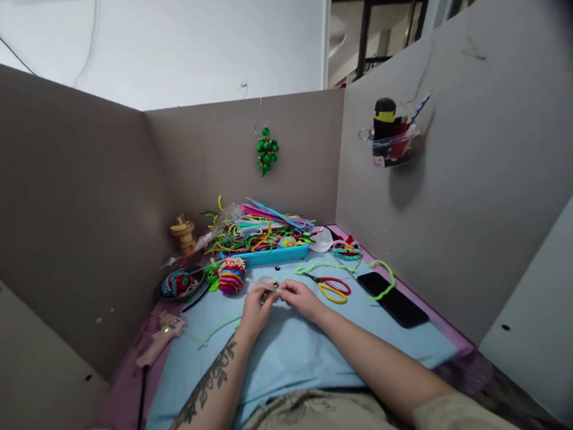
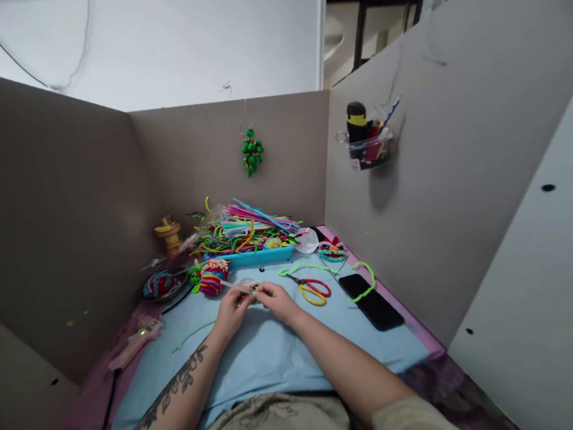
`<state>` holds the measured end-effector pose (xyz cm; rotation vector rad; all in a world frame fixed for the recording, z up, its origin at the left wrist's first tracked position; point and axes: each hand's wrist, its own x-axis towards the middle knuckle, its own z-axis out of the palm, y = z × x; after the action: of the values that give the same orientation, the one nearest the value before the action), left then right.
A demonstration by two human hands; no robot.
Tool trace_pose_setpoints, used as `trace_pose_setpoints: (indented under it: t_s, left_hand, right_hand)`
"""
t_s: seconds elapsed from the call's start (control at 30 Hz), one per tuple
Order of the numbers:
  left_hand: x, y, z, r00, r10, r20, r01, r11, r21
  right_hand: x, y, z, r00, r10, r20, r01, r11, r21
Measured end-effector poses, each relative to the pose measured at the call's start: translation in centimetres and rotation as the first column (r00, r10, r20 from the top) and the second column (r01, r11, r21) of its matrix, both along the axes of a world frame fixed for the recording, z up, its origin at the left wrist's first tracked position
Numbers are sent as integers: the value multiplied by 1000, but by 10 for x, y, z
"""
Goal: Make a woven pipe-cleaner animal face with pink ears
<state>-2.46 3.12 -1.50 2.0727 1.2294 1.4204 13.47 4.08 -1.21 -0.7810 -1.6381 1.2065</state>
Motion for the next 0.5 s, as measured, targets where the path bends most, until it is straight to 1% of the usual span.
trace_pose_setpoints:
  t_s: [0.13,0.23,0.3,0.4,0.5]
  left_hand:
    - [0,-1,3,999,-30,24,29,999,28]
    - [0,-2,4,1000,-16,25,15,999,50]
    - [0,-2,3,1000,0,4,0,999,52]
    - [1,-1,2,1000,20,-21,-19,999,38]
    - [3,-1,1,999,25,19,-25,1000,-1]
  right_hand:
    - [1,3,-3,997,30,-71,-31,999,-23]
    - [1,3,-4,992,70,-102,-76,996,-53]
    - [0,2,-4,992,66,-110,-73,996,-53]
    - [-1,1,-2,995,6,-101,-8,1000,-26]
    - [-2,0,-1,993,-107,-41,109,993,46]
